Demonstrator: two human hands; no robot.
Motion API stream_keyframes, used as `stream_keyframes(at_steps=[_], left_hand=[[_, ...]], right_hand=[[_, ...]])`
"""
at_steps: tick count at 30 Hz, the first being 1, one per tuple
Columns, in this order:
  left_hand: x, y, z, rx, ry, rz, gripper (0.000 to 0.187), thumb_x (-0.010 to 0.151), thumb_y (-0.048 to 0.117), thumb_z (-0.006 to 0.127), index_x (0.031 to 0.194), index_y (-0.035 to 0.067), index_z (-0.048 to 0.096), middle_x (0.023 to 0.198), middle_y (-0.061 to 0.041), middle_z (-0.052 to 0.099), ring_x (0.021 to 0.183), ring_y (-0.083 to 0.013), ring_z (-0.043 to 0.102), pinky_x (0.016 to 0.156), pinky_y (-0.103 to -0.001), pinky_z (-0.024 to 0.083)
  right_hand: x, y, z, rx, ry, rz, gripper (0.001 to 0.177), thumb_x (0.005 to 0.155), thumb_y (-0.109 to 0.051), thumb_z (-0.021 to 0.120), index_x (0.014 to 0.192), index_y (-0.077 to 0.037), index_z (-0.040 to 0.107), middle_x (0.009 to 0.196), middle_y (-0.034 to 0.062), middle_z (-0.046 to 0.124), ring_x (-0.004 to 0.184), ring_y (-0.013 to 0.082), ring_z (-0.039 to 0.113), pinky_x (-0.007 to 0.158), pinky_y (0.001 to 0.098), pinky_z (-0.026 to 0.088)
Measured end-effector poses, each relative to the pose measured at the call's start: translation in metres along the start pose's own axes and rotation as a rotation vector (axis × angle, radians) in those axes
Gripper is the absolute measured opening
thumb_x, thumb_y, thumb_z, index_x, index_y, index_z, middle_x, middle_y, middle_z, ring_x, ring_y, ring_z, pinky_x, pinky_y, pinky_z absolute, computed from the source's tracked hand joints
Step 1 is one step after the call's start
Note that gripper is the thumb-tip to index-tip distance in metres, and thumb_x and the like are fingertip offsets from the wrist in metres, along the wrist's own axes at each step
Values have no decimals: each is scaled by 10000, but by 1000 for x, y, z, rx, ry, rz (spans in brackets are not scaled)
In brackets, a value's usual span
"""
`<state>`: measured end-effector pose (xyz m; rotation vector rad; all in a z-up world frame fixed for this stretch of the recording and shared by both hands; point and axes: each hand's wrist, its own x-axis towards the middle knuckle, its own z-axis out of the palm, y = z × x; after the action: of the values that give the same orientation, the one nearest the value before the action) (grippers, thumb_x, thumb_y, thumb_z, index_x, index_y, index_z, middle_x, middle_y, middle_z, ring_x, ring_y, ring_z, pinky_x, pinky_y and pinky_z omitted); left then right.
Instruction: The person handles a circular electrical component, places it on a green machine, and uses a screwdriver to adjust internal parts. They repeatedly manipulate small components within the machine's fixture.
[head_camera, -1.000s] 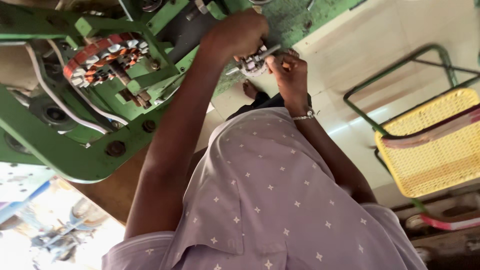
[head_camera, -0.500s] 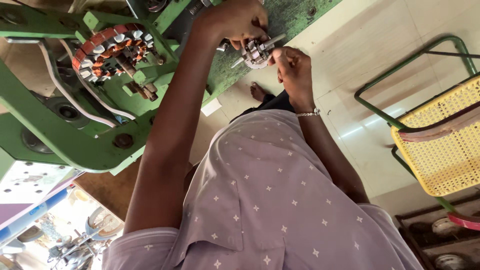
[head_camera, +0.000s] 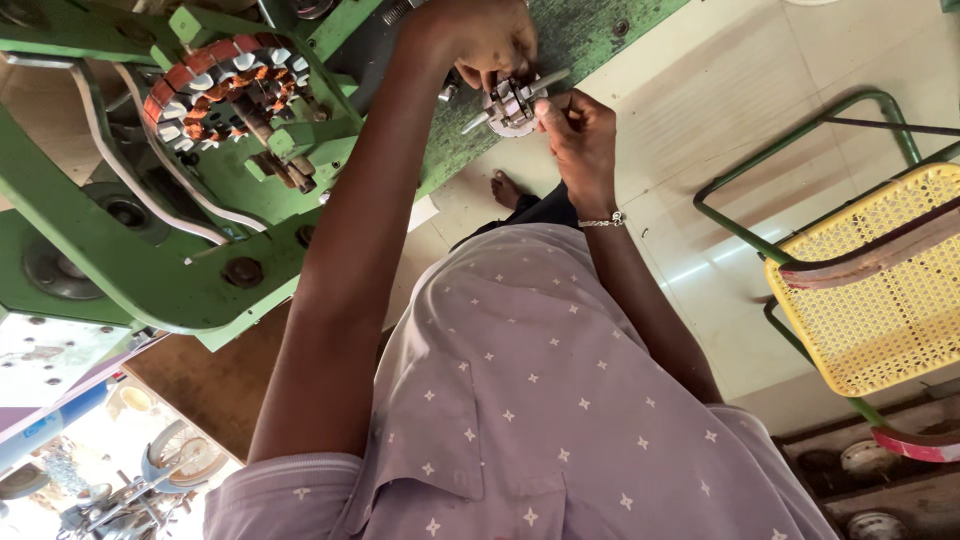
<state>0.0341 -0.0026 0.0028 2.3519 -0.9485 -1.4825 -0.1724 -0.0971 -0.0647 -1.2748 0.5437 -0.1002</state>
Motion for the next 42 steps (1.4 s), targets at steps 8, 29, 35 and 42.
stream_keyframes(at_steps=[8, 29, 35, 42], left_hand=[[53, -52, 25, -67, -19, -96, 241, 935, 147, 649, 1154, 116, 744, 960, -87, 774, 820, -180, 768, 642, -331, 640], [129, -120, 64, -166, -55, -38, 230, 964, 246, 731, 1143, 102, 742, 1063, -63, 775, 921, -213, 755, 747, -387, 612], [80, -74, 35, 97, 176, 195, 237, 960, 223, 762, 1163, 104, 730, 1070, -71, 761, 942, -242, 735, 775, -413, 583], [-88, 8, 54, 162, 756, 426, 356, 949, 184, 783, 1281, 140, 662, 1244, -71, 657, 1168, -301, 622, 939, -441, 530]], right_hand=[[3, 7, -1, 57, -34, 10, 234, 1041, -181, 721, 908, 8, 686, 773, 2, 668, 585, 27, 486, 522, 212, 397], [8, 8, -12, 95, -151, 5, 139, 1014, -137, 728, 1016, 2, 729, 781, -15, 641, 641, 26, 516, 566, 212, 438], [12, -16, -25, -140, 12, -261, 271, 927, -16, 771, 1192, -13, 711, 985, 19, 719, 665, 10, 520, 559, 195, 394], [46, -53, -41, -695, -388, -555, 325, 947, -50, 818, 1245, -10, 695, 1173, 126, 727, 757, 208, 662, 622, 309, 527]])
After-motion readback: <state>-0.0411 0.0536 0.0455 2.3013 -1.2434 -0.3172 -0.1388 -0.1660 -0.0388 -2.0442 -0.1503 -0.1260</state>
